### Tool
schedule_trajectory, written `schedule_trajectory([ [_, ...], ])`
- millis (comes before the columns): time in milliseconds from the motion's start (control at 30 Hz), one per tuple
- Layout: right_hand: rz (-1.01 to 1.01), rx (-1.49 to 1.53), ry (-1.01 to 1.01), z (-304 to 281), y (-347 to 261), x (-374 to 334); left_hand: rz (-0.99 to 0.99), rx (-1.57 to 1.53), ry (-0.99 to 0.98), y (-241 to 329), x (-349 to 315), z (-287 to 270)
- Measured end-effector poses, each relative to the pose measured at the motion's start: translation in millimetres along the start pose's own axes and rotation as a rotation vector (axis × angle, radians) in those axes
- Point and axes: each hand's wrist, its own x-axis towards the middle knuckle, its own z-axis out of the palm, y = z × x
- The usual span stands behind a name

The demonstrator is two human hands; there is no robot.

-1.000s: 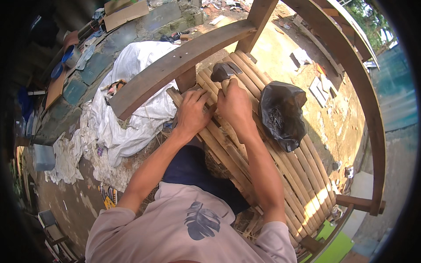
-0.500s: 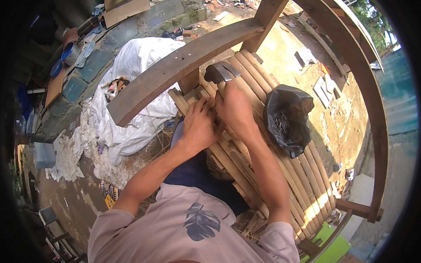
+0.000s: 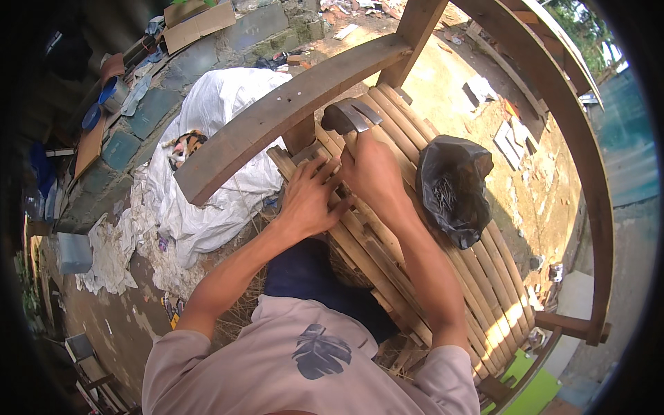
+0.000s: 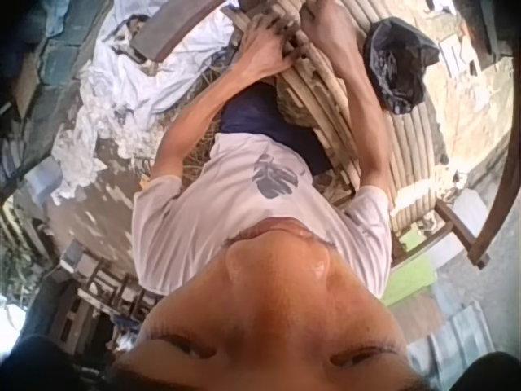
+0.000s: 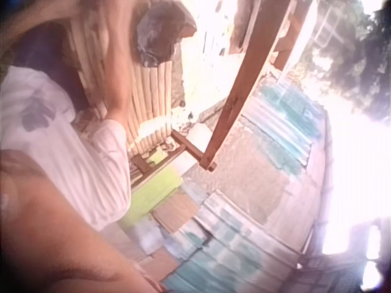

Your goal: The person uses a hammer to drive nails into a wooden bench frame, securing slats to the side rail. They repeatedly pick nails from a black plastic bag and hammer them into place along the bench edge.

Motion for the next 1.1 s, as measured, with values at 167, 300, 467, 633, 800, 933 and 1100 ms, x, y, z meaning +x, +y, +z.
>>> schedule_trajectory([
  [167, -0.130, -0.070, -0.003, 12, 14, 5, 0.016, -0.024, -0.088, -1, 3, -10],
  [300, -0.059, -0.037, 0.046, 6, 12, -4, 0.028, -0.004, -0.066, -5, -2, -8],
  [467, -0.080, -0.060, -0.031, 16, 30, 0, 0.040, -0.017, -0.116, -3, 0, -10],
  [633, -0.038, -0.067, 0.030, 0, 14, -8, 0.061, -0.013, -0.049, -8, -2, -5],
  [800, -0.085, -0.128, -0.022, 8, 28, -3, 0.055, 0.004, -0.130, -5, 2, -11],
  [933, -0.058, -0.031, 0.074, -1, 8, -7, 0.082, -0.025, -0.067, -9, -2, -9],
  [1100, -0.153, -0.229, -0.069, 7, 23, 3, 0.078, 0.009, -0.148, -8, 2, -14],
])
